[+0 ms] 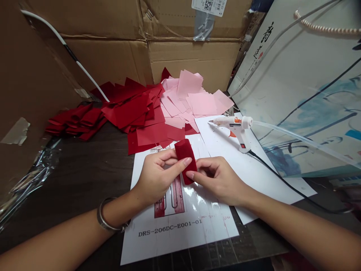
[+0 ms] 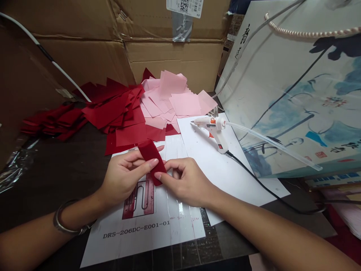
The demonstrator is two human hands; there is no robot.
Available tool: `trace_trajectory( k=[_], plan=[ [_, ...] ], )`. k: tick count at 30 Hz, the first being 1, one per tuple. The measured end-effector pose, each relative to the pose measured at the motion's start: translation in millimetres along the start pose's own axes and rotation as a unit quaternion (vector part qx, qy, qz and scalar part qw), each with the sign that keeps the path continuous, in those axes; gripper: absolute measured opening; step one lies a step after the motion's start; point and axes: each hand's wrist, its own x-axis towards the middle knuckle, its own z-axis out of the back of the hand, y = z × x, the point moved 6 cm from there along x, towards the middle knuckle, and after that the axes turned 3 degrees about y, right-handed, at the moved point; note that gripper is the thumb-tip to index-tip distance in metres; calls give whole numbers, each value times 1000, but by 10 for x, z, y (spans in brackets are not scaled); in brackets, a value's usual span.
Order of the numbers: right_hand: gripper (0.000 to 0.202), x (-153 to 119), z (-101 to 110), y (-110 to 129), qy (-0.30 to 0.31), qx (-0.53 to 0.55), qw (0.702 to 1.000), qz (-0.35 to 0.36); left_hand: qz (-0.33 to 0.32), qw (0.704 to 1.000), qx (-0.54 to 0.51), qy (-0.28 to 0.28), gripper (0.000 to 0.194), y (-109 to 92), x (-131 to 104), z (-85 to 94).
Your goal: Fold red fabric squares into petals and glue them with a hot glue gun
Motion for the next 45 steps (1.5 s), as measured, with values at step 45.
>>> trace_trajectory(
  k=[45],
  plan=[
    [26, -16, -30, -101, 50, 9, 998, -42, 9, 997, -63, -45, 16, 6, 13, 50]
  ],
)
